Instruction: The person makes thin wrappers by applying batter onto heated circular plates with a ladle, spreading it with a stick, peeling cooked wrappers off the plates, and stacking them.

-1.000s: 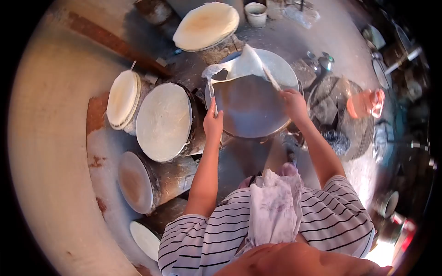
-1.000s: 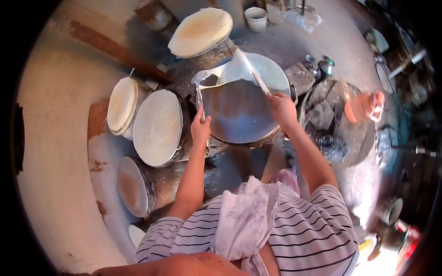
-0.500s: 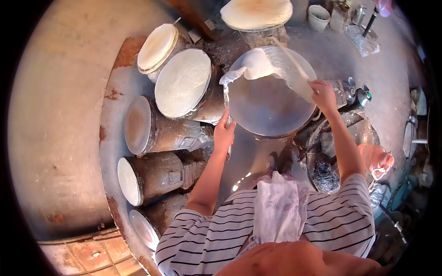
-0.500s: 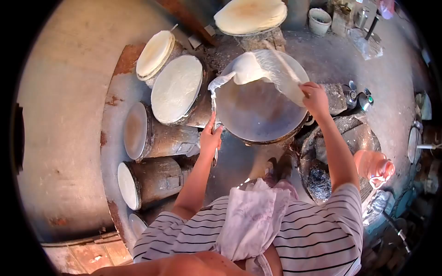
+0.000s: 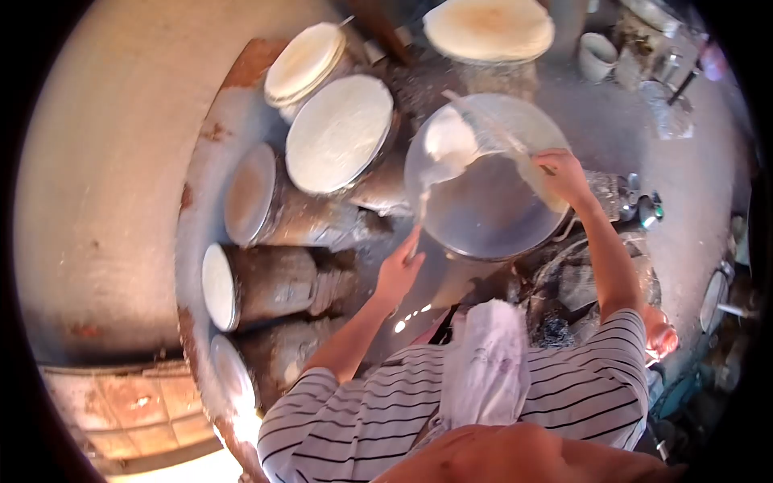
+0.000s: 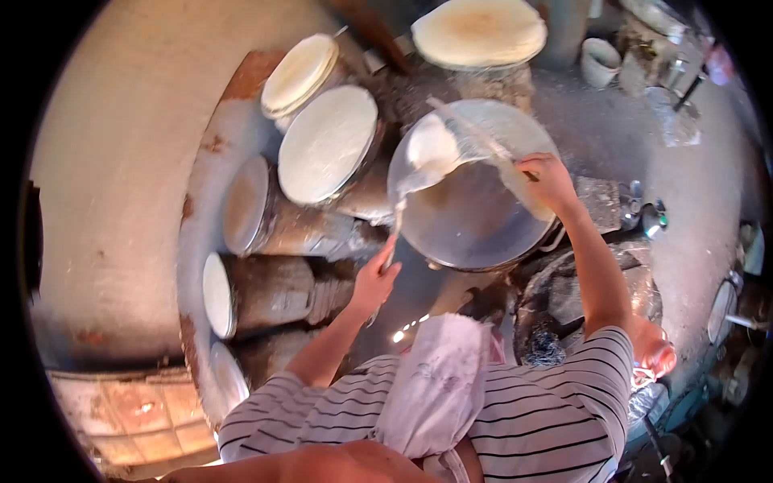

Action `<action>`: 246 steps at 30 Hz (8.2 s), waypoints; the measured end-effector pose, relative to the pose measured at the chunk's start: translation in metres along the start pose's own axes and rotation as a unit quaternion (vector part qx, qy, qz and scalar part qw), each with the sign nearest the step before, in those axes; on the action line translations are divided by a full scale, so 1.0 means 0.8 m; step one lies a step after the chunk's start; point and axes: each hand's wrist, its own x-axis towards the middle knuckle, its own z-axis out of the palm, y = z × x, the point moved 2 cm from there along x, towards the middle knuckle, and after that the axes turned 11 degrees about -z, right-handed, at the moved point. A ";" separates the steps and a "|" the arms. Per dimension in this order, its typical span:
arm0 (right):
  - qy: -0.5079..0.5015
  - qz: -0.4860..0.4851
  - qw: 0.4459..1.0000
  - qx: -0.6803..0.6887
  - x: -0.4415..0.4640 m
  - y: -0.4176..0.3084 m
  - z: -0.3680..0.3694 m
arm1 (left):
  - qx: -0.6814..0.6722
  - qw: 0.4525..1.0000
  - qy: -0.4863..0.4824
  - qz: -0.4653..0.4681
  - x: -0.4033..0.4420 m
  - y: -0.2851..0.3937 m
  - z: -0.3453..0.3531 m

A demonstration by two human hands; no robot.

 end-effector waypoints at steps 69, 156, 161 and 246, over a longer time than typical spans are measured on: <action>0.396 0.446 0.729 0.334 -0.230 -0.340 0.235 | -0.250 0.884 -0.348 0.188 -0.034 -0.027 -0.227; 0.158 0.288 0.908 0.260 -0.124 -0.408 0.353 | -0.764 0.380 -0.516 -0.073 0.038 -0.054 -0.505; 0.131 0.232 0.867 0.421 0.170 -0.535 0.543 | -0.754 0.494 -0.419 -0.113 0.138 -0.125 -0.587; -0.348 -0.442 0.783 0.266 0.664 -0.495 0.672 | -0.200 0.913 0.310 -0.172 0.078 -0.281 -0.524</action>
